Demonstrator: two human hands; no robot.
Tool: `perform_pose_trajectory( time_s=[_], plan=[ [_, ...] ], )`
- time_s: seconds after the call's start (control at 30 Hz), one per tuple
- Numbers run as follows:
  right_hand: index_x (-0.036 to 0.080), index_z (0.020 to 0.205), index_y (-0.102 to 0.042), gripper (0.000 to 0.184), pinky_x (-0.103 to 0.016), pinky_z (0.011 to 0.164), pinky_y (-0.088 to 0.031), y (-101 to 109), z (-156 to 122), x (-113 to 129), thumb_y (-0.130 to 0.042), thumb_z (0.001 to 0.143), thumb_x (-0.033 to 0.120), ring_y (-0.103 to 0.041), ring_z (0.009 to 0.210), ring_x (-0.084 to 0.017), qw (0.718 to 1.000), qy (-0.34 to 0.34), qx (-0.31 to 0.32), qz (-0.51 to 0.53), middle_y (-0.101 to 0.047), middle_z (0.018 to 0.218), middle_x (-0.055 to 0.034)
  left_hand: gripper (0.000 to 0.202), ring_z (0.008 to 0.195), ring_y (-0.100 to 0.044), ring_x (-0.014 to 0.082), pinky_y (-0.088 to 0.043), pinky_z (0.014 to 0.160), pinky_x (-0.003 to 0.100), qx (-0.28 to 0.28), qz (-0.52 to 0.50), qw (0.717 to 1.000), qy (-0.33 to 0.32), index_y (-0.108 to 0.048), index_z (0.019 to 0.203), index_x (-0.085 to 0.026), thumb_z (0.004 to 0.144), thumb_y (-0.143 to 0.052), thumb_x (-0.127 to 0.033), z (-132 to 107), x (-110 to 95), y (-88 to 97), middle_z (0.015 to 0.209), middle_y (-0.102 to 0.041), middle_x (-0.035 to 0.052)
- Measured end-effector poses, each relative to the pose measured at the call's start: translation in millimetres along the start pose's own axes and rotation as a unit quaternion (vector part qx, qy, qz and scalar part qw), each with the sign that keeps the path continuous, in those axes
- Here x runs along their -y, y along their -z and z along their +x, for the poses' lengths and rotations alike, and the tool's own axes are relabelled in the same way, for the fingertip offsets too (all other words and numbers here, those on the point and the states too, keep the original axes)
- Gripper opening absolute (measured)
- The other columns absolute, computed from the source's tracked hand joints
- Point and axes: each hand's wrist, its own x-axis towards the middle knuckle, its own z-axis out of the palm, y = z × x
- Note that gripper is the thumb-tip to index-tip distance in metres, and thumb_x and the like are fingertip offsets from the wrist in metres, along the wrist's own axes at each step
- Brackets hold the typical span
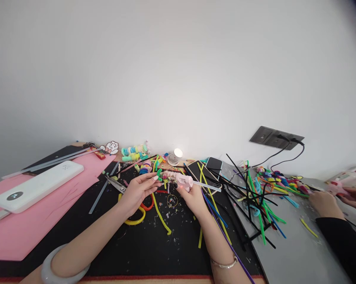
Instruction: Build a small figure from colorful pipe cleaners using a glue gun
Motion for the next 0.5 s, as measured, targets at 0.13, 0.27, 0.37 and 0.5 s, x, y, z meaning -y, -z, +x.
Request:
perform_pose_trajectory(
  time_s=[0.13,0.27,0.37,0.5],
  plan=[
    [0.015,0.11,-0.068,0.032,-0.035,0.084,-0.05,0.0,-0.3,-0.4,-0.058,0.083,0.028,-0.065,0.093,-0.024,1.0,-0.003,0.002,-0.001,-0.071,0.104,-0.0073,0.013,0.085,-0.072,0.0166,-0.058,0.075,0.02,0.001,-0.007,1.0,-0.006,-0.072,0.093,-0.017,0.08,-0.07,-0.017,1.5,1.2,1.1,0.085,-0.076,0.0057],
    [0.014,0.108,-0.068,0.031,-0.036,0.085,-0.05,-0.4,-0.6,-1.4,-0.059,0.082,0.028,-0.066,0.093,-0.025,1.0,-0.011,0.002,0.0,-0.072,0.104,-0.0078,0.015,0.084,-0.072,0.0182,-0.058,0.075,0.022,-0.005,0.014,1.0,-0.014,-0.073,0.086,-0.016,0.075,-0.076,-0.024,0.7,1.4,1.3,0.083,-0.076,0.0064],
    [0.014,0.106,-0.068,0.031,-0.037,0.085,-0.05,-0.2,-0.4,-2.5,-0.06,0.081,0.03,-0.066,0.093,-0.025,1.0,-0.019,-0.002,0.002,-0.072,0.104,-0.0085,0.022,0.083,-0.072,0.0196,-0.058,0.076,0.025,-0.017,0.034,0.999,-0.026,-0.073,0.086,-0.015,0.07,-0.079,-0.029,0.4,1.4,1.7,0.08,-0.075,0.0069],
    [0.014,0.105,-0.068,0.031,-0.037,0.085,-0.05,0.4,0.0,-4.3,-0.06,0.081,0.031,-0.066,0.092,-0.025,1.0,-0.024,-0.005,0.001,-0.072,0.102,-0.0084,0.031,0.083,-0.073,0.021,-0.058,0.079,0.029,-0.028,0.071,0.996,-0.043,-0.072,0.088,-0.014,0.067,-0.08,-0.035,1.3,1.9,2.8,0.083,-0.076,0.0087]
  ],
)
